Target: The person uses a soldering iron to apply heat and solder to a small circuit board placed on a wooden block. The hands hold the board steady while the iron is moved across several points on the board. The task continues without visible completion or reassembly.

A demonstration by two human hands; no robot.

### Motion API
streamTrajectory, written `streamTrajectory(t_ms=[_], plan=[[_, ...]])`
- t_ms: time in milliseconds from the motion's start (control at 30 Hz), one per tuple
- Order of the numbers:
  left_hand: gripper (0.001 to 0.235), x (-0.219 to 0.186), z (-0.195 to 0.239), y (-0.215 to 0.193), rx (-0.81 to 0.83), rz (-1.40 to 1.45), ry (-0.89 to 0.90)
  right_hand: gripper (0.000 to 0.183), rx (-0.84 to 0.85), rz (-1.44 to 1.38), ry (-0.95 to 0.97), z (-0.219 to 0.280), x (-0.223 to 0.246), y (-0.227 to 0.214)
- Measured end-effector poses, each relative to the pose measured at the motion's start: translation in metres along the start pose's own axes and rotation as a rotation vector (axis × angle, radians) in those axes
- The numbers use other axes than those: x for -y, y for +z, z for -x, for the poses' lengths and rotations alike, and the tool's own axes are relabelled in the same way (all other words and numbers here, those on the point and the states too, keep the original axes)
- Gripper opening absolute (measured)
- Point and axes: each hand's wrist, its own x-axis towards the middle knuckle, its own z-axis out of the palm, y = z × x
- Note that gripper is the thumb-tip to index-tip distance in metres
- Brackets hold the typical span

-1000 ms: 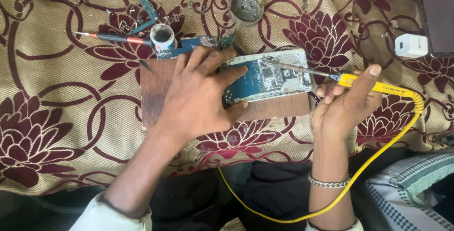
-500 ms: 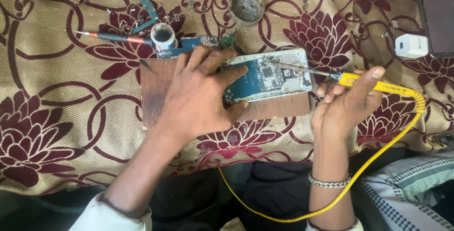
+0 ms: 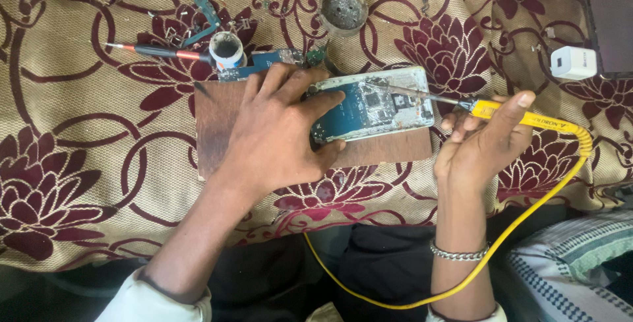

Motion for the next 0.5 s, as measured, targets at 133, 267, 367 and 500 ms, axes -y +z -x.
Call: streamTrajectory(t_ms=[133,267,367,500], plan=[[0.061,0.0008,0.0009,-0.0003,-0.013,0.006,0.009,0.044,-0.012,0.002,0.011,-0.0002,-0.0001,0.0008],[0.060,0.0002,0.0007,-0.0011,-0.023,0.016,0.009,0.046,-0.052,-0.027,0.021,0.0004,0.0039,0.0004],[0.060,0.0000,0.0006,-0.0012,-0.043,0.011,0.014,0.047,-0.097,-0.018,0.015,0.0019,0.0054,0.0008],[0.058,-0.0012,0.0012,-0.0022,-0.072,0.027,0.015,0.048,-0.101,-0.011,0.015,0.0007,0.0049,0.0002]])
